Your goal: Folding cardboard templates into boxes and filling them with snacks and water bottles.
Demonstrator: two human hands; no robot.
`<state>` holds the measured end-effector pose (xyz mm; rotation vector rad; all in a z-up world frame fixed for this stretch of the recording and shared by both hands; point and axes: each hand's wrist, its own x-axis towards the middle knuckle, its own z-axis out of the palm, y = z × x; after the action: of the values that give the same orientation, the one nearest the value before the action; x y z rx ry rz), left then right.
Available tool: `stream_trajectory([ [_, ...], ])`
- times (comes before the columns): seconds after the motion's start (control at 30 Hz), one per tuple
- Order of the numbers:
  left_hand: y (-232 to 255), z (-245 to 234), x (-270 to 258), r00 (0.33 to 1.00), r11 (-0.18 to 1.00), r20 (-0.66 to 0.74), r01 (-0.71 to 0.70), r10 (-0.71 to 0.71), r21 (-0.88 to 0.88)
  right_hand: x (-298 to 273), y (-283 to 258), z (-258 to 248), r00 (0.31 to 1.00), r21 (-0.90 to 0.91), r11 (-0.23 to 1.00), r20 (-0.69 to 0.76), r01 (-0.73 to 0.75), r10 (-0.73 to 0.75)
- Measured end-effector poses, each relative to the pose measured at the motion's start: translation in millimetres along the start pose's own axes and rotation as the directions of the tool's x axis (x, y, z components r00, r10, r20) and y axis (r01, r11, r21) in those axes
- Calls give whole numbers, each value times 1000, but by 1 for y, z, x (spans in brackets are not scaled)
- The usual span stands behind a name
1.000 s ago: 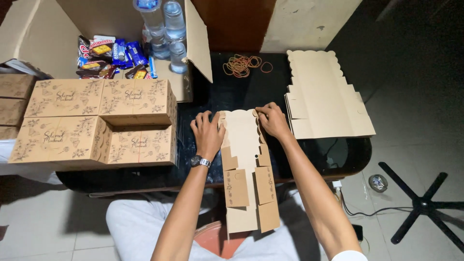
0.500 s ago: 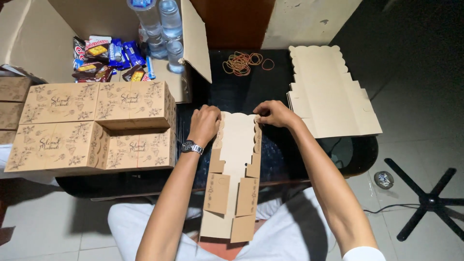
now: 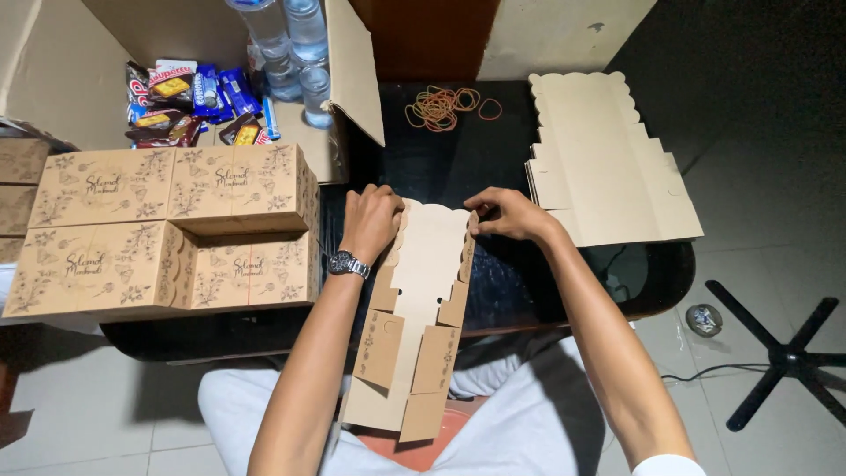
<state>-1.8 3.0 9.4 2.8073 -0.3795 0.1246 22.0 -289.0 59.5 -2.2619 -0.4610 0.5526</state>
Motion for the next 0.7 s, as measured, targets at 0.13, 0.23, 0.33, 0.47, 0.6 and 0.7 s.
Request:
stream_trajectory([
  [0.13,3,-5,-4,999,998,-42,13,-10,62,17,20,17,996,-131,991,-91,-18,6],
  [0.23,-3,4,-4,998,996,-63,25,-20,80,28,23,25,991,-148,988,-128,-45,26],
  [0.33,-8,9,-5,997,996,-69,38,-32,86,36,17,28,983,-112,981,-114,-157,144],
  [0.47,2,-11,-10,998,998,-50,39,-37,47,56,18,34,977,-261,942,-93,-211,193],
  [0.6,6,-32,-15,1000,996,-21,-16,15,-84,63,15,29,974,-314,922,-102,-225,203],
  [0.7,-19,1,2,996,997,-59,-67,65,-40,47,-19,21,978,-383,907,-175,-174,113],
])
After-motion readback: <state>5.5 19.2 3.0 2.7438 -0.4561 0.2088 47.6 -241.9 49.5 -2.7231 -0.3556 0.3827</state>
